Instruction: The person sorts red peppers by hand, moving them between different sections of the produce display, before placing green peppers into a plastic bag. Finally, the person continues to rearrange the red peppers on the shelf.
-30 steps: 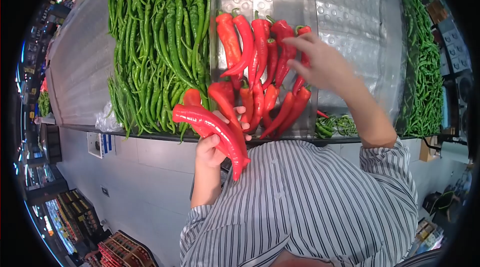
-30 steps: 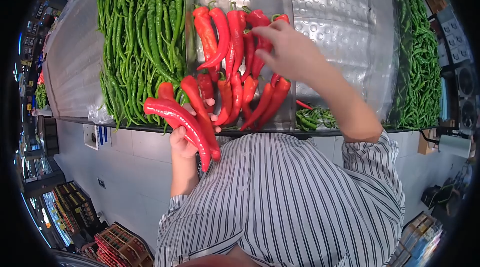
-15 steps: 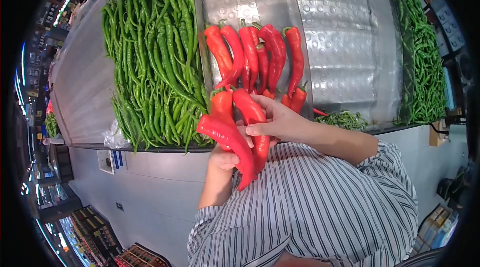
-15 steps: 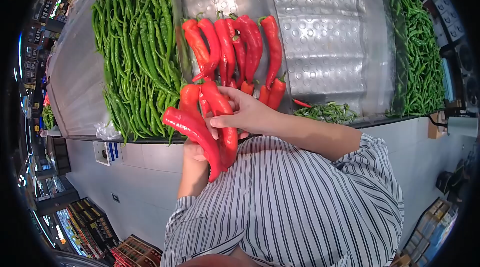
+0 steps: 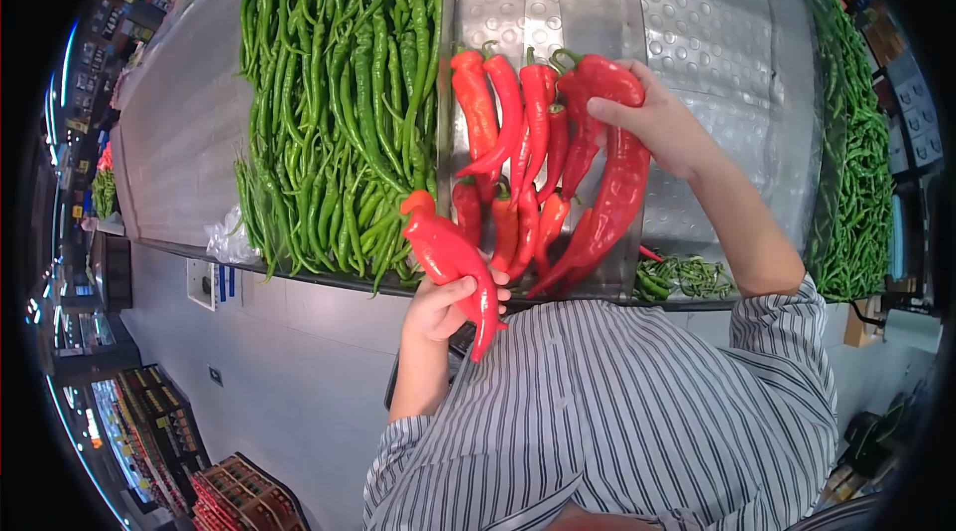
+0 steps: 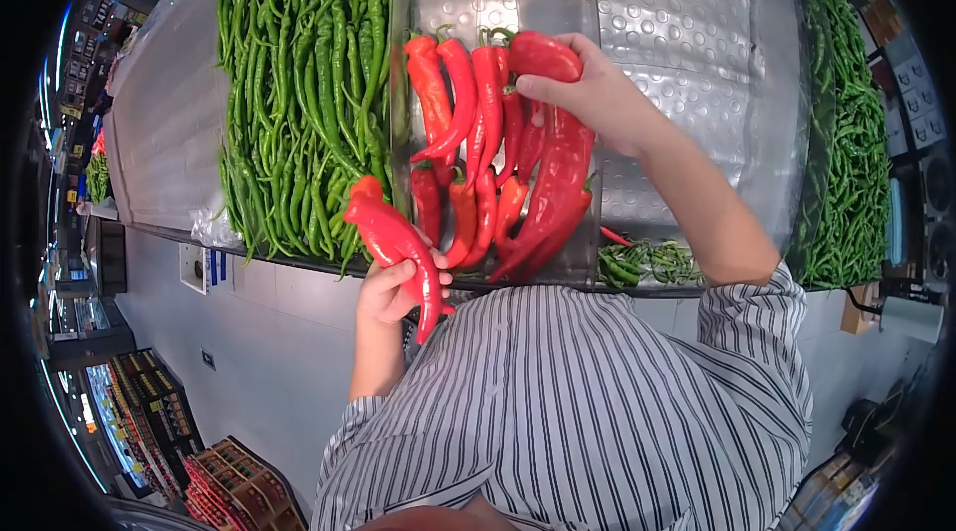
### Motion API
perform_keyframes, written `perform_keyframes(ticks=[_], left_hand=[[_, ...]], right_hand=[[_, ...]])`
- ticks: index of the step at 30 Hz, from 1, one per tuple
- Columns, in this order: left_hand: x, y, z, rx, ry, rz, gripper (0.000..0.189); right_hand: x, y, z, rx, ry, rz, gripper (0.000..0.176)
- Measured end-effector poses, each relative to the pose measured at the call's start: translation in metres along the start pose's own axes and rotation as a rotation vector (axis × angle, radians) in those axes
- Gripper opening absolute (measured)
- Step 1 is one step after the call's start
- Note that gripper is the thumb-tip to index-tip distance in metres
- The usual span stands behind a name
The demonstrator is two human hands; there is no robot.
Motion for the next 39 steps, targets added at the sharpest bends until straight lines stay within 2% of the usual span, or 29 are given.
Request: perform_keyframes(ticks=[1, 4, 8, 11, 15, 19, 21, 22, 24, 25, 27, 30, 32, 34, 36, 38, 39], left_hand=[[0.002, 0.001, -0.001, -0.024, -0.151, 0.050, 0.043], [-0.004, 0.008, -0.007, 0.023, -0.221, 0.104, 0.046], [-0.022, 0.019, -0.027, 0.082, -0.319, 0.187, 0.049], [-0.038, 0.027, -0.047, 0.103, -0.371, 0.124, 0.052], [-0.046, 0.028, -0.059, 0.104, -0.392, 0.074, 0.053], [-0.035, 0.022, -0.055, 0.121, -0.346, 0.060, 0.052], [-0.033, 0.022, -0.053, 0.107, -0.308, 0.076, 0.052], [-0.032, 0.022, -0.052, 0.112, -0.296, 0.078, 0.052], [-0.027, 0.023, -0.050, 0.075, -0.255, 0.038, 0.051], [-0.030, 0.025, -0.049, 0.074, -0.257, 0.046, 0.050], [-0.027, 0.025, -0.047, 0.080, -0.233, 0.050, 0.049], [-0.024, 0.024, -0.047, 0.077, -0.235, 0.041, 0.050], [-0.025, 0.022, -0.050, 0.084, -0.276, 0.034, 0.050], [-0.025, 0.021, -0.053, 0.098, -0.289, 0.025, 0.050], [-0.028, 0.021, -0.055, 0.107, -0.299, -0.008, 0.051], [-0.029, 0.022, -0.058, 0.112, -0.301, -0.033, 0.052], [-0.030, 0.022, -0.059, 0.113, -0.297, -0.055, 0.052]], right_hand=[[-0.001, 0.000, 0.008, -0.017, -0.007, 0.010, 0.046], [0.006, -0.010, 0.020, -0.020, 0.015, 0.019, 0.047], [0.028, -0.039, 0.016, 0.096, 0.072, 0.110, 0.047], [0.037, -0.050, 0.027, 0.101, 0.087, 0.147, 0.044], [0.051, -0.023, 0.057, 0.026, 0.091, 0.238, 0.037], [0.038, 0.034, 0.107, -0.102, 0.115, 0.161, 0.037], [0.019, 0.061, 0.145, -0.291, 0.053, 0.135, 0.039], [0.010, 0.067, 0.164, -0.301, 0.051, 0.127, 0.039], [-0.014, 0.074, 0.196, -0.439, -0.067, 0.151, 0.028], [-0.018, 0.074, 0.209, -0.452, -0.066, 0.142, 0.028], [-0.029, 0.070, 0.232, -0.453, -0.206, 0.123, 0.026], [-0.024, 0.068, 0.258, -0.394, -0.265, 0.163, 0.025], [-0.016, 0.068, 0.270, -0.402, -0.230, 0.206, 0.028], [-0.011, 0.065, 0.283, -0.342, -0.161, 0.153, 0.041], [-0.008, 0.058, 0.290, -0.312, -0.217, 0.117, 0.042], [-0.004, 0.058, 0.286, -0.490, -0.314, -0.287, 0.041], [-0.010, 0.053, 0.288, -0.517, -0.391, -0.422, 0.045]])
Point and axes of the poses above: each hand's wrist, its own z-axis towards the middle knuckle, its own x-axis out of the palm, y = z × x, the point moved 4 cm from there along z, towards the middle knuckle, and after that the axes turned 3 degrees about -y, right-handed, at the moved point
